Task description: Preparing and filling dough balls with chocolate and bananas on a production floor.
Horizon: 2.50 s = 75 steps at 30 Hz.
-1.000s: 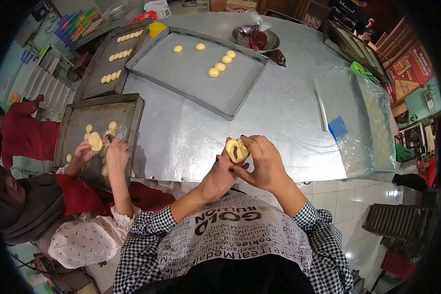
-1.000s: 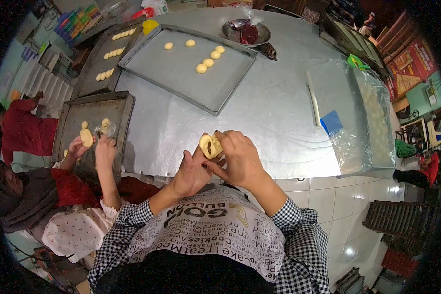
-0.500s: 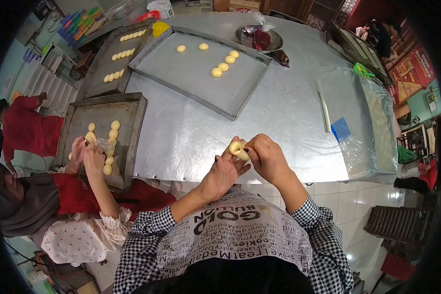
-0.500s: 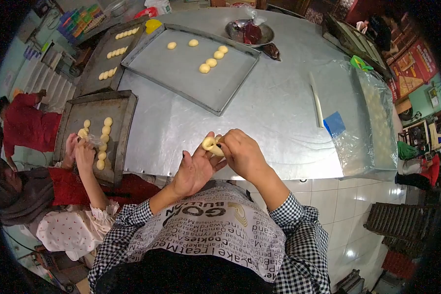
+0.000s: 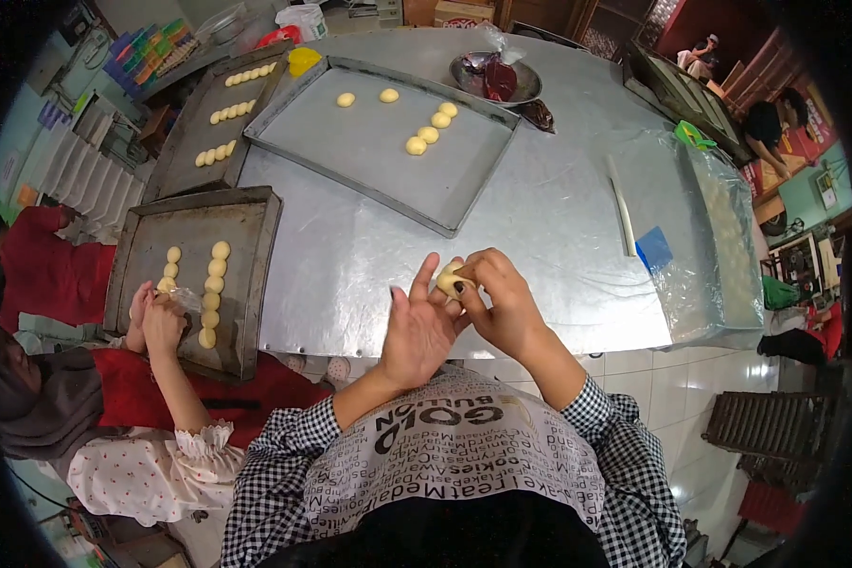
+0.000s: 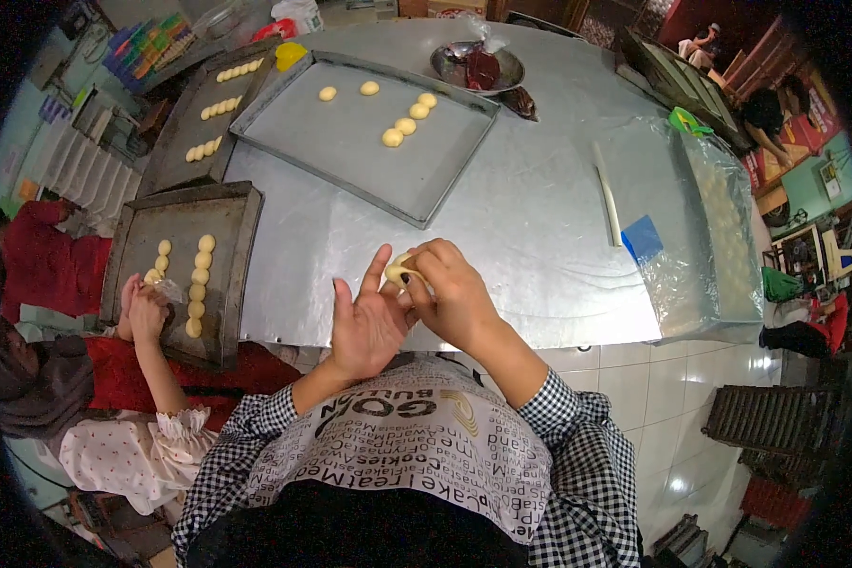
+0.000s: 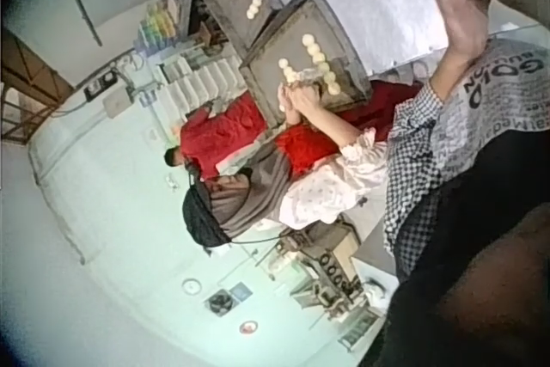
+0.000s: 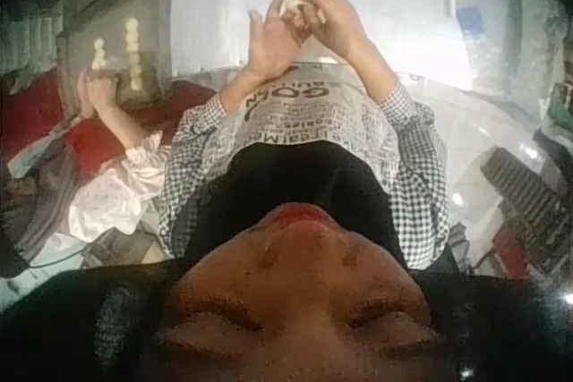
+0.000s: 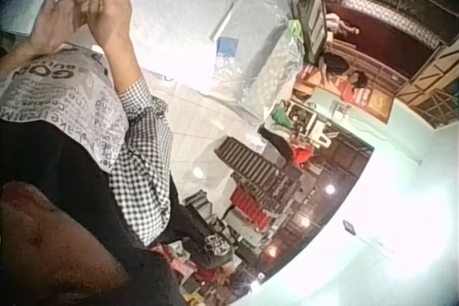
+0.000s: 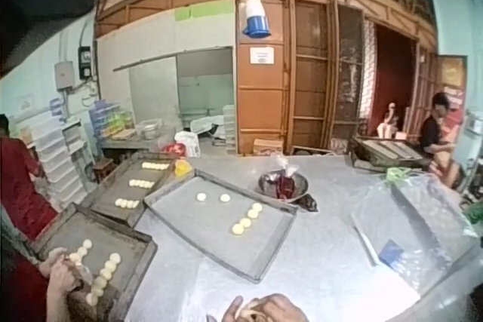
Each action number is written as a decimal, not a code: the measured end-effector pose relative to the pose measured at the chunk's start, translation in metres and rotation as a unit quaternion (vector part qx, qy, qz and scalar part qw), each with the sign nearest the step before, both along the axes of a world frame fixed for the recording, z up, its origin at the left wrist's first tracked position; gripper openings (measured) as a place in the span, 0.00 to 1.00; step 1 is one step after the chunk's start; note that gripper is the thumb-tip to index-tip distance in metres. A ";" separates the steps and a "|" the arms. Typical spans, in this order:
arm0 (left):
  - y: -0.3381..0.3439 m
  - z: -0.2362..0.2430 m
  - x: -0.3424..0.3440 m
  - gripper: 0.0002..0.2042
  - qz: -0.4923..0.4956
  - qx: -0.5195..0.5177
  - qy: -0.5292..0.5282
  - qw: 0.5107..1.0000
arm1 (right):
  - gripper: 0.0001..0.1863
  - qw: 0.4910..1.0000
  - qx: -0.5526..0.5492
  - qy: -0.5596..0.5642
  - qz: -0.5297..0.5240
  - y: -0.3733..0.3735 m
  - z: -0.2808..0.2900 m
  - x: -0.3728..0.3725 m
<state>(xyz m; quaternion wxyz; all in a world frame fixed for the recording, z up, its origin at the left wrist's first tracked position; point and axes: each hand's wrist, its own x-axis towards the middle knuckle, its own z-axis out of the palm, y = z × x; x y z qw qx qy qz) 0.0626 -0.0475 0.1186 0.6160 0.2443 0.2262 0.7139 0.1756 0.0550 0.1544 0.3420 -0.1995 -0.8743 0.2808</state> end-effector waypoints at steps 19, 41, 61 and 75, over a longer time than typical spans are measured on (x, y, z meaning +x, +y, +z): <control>0.006 0.003 -0.027 0.36 -0.057 -0.094 -0.132 0.985 | 0.13 0.991 0.067 -0.092 0.074 -0.004 0.007 -0.009; 0.010 0.006 -0.027 0.24 -0.002 -0.105 -0.109 0.988 | 0.23 0.992 -0.046 -0.046 0.104 -0.006 0.018 -0.008; 0.011 0.006 -0.012 0.24 -0.046 -0.064 -0.145 0.986 | 0.11 0.988 0.112 -0.074 0.078 -0.005 0.009 0.002; 0.015 -0.003 0.009 0.27 -0.004 -0.125 -0.078 0.989 | 0.15 0.989 0.120 -0.049 0.064 -0.001 -0.007 0.009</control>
